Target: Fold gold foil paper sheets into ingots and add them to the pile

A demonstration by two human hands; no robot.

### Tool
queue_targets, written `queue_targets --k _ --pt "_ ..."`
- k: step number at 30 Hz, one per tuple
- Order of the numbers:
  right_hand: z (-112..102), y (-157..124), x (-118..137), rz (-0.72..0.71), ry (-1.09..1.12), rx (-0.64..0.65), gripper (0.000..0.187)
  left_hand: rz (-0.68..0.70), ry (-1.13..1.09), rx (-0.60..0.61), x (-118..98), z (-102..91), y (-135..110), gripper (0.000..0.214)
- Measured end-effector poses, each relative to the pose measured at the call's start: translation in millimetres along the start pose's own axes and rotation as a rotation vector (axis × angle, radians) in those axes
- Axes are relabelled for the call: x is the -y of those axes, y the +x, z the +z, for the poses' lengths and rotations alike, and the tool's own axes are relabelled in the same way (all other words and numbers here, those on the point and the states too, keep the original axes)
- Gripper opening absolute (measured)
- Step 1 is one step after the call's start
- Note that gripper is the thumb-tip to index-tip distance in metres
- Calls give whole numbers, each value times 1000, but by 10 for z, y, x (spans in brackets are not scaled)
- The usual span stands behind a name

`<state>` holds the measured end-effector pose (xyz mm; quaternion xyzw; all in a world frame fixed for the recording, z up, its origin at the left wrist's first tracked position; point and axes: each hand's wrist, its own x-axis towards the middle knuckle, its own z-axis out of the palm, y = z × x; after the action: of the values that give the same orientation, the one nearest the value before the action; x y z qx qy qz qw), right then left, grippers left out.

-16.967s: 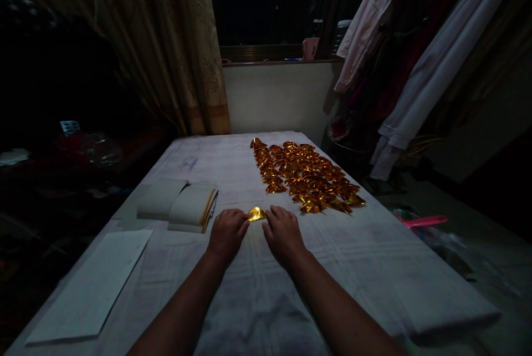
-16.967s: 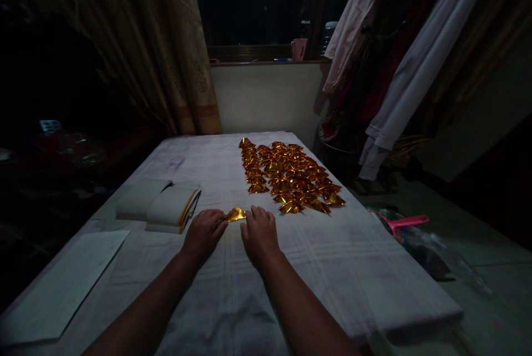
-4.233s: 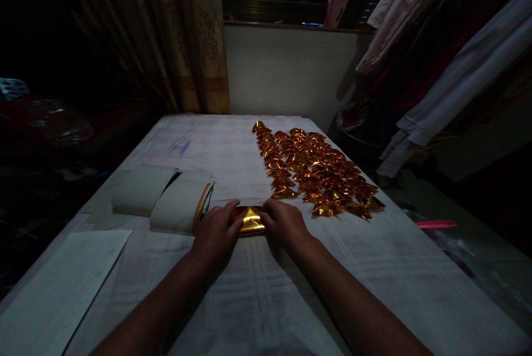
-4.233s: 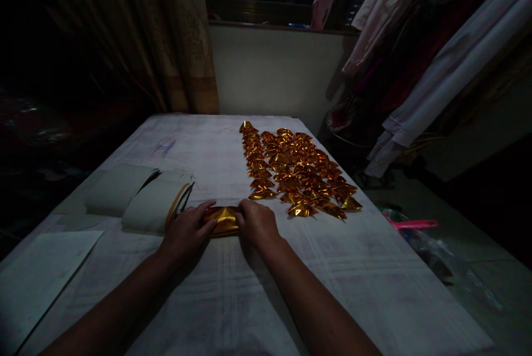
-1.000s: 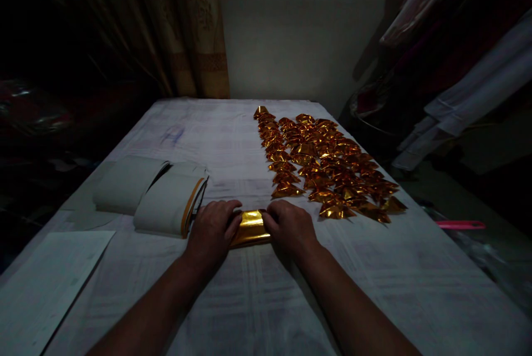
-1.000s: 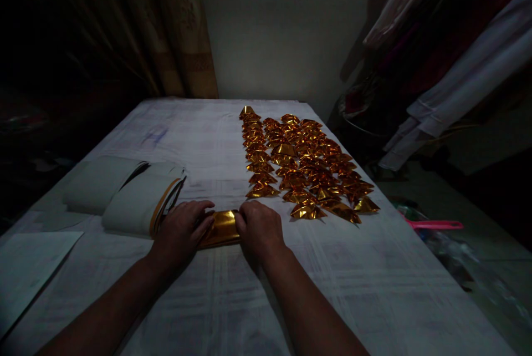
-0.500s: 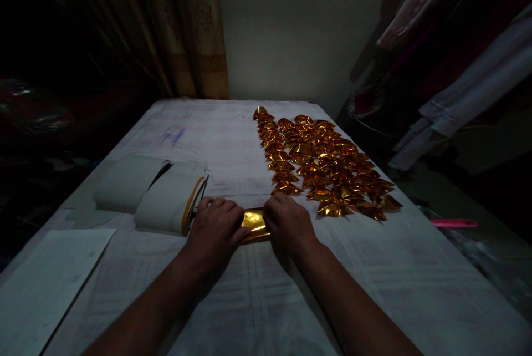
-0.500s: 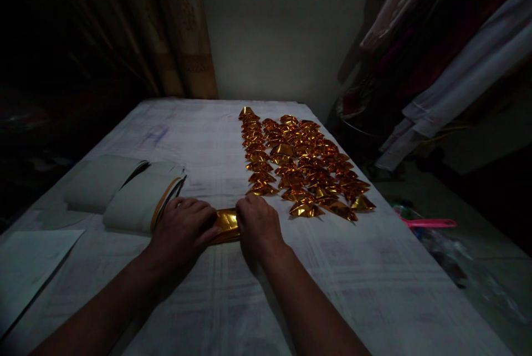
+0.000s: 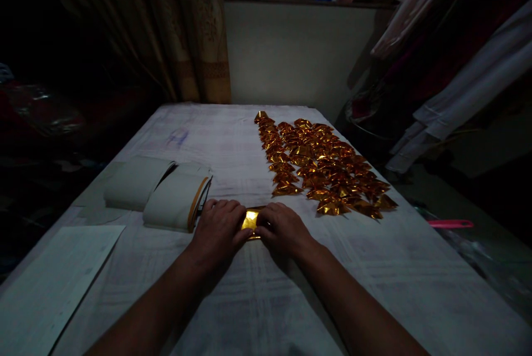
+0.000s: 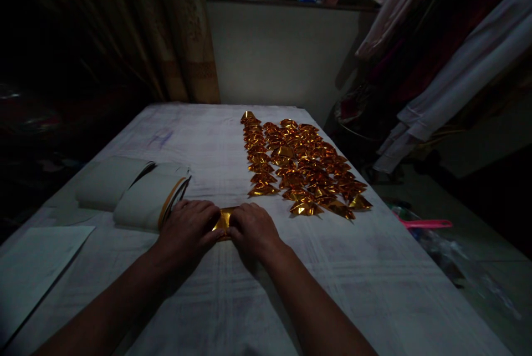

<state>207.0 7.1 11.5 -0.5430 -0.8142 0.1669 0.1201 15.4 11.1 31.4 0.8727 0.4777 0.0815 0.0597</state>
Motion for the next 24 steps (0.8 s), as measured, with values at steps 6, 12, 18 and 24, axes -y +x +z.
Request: queue_targets --k 6,12,18,24 --pt "70 -84 -28 -5 6 -71 11 0 -22 -20 8 26 -51 25" --pt "78 -122 8 45 -11 -75 16 -11 -29 -22 6 52 -73 28" --pt "83 -155 -21 47 -25 -82 22 -7 -55 -35 18 73 -87 31" --pt "33 -290 -148 84 66 -108 14 -16 -90 -66 32 112 -102 29"
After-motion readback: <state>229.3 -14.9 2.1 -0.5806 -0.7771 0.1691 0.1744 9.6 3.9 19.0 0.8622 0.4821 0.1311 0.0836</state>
